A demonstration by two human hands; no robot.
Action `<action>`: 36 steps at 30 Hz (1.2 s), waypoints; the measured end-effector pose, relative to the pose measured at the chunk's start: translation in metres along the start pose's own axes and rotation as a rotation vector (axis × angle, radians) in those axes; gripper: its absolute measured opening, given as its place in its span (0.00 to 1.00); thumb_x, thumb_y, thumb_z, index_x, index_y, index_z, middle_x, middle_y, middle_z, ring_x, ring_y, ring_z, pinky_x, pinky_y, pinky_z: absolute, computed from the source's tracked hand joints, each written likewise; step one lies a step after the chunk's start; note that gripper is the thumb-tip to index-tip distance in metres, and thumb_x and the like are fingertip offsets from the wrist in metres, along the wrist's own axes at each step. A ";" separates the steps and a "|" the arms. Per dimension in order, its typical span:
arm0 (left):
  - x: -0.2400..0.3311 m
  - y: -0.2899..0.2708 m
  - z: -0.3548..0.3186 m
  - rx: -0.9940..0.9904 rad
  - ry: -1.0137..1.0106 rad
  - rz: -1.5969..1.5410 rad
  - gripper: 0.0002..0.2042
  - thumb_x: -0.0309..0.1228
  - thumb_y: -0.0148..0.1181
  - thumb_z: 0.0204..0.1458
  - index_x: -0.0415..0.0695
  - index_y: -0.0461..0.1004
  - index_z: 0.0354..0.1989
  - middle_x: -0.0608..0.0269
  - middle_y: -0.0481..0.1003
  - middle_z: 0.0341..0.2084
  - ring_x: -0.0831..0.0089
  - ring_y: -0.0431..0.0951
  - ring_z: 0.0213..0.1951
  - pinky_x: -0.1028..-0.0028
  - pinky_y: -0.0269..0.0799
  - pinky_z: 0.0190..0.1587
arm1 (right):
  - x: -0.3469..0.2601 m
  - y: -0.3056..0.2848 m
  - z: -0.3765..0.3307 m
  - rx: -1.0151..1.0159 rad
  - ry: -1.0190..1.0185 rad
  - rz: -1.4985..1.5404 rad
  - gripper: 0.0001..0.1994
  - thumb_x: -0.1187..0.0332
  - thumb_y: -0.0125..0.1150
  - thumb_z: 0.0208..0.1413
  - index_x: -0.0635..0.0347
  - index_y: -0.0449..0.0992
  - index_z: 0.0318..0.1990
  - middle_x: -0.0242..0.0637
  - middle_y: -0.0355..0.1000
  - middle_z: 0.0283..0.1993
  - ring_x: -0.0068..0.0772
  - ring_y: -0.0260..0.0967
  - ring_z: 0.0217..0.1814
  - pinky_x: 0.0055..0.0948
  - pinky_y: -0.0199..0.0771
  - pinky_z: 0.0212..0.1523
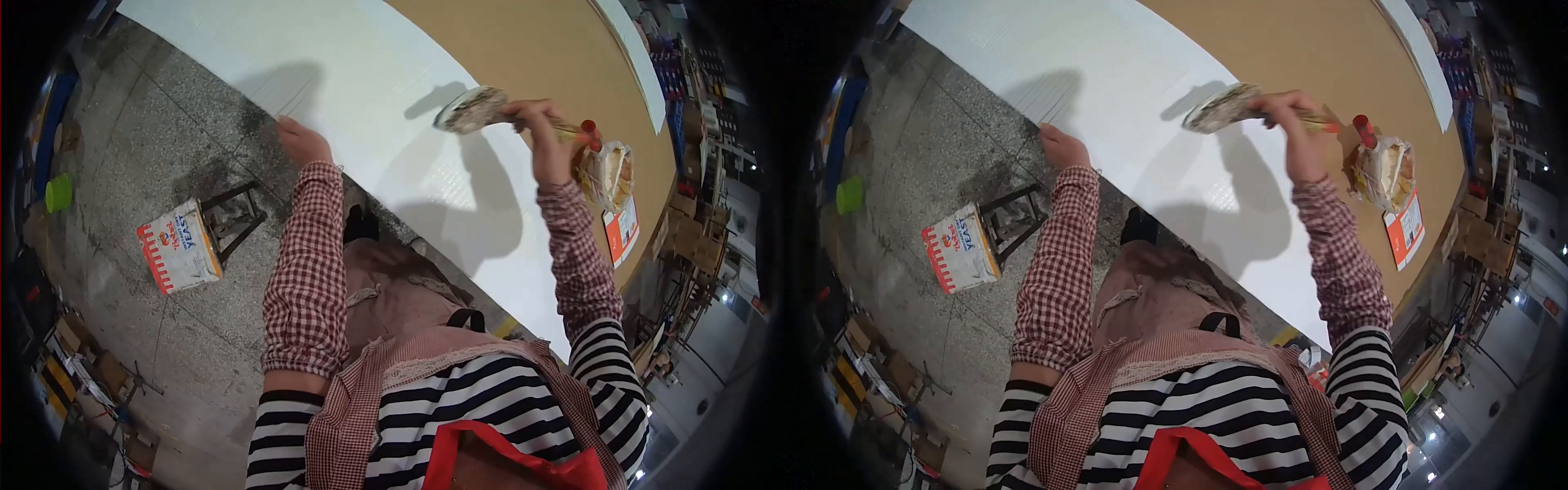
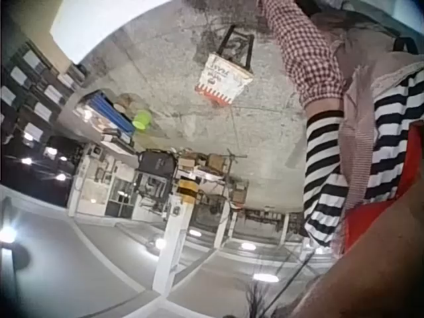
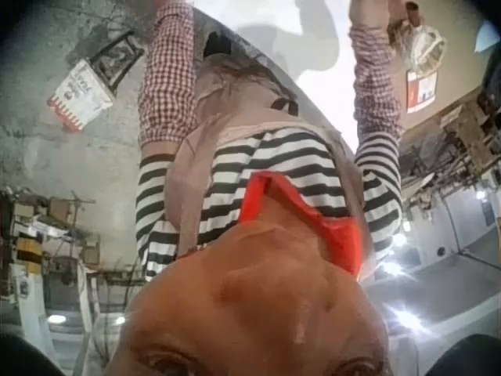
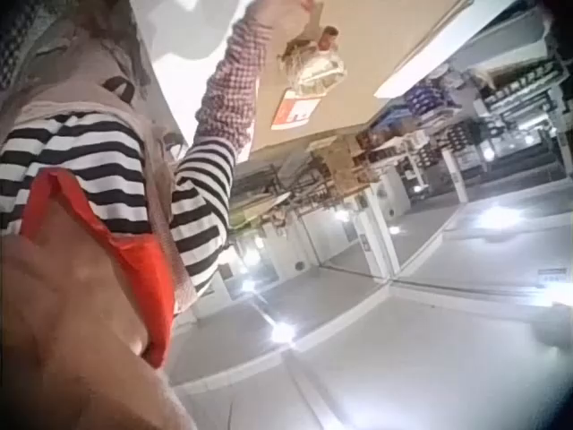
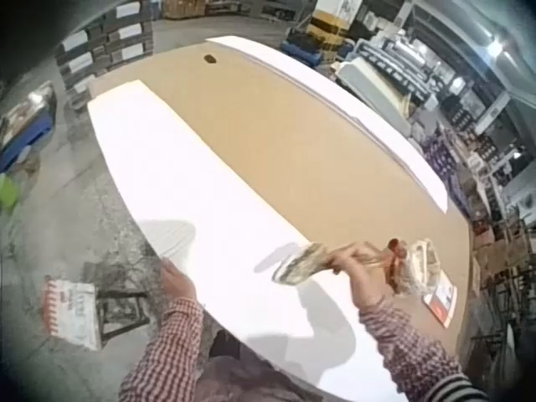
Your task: Applying a white coating or paint to a long narrow panel using a brush.
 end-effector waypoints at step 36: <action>-0.001 0.004 -0.002 -0.001 0.040 0.027 0.28 0.45 0.27 0.64 0.30 0.57 0.59 0.36 0.63 0.54 0.48 0.64 0.57 0.62 0.65 0.59 | 0.025 -0.012 -0.016 -0.046 -0.014 -0.013 0.06 0.75 0.57 0.52 0.67 0.72 0.25 0.38 0.74 0.31 0.23 0.70 0.30 0.20 0.70 0.31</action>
Point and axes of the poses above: each hand's wrist, its own z-axis towards the middle knuckle, its own y-axis out of the palm, x = y × z, the point moved 5 cm from there along z, towards the middle knuckle
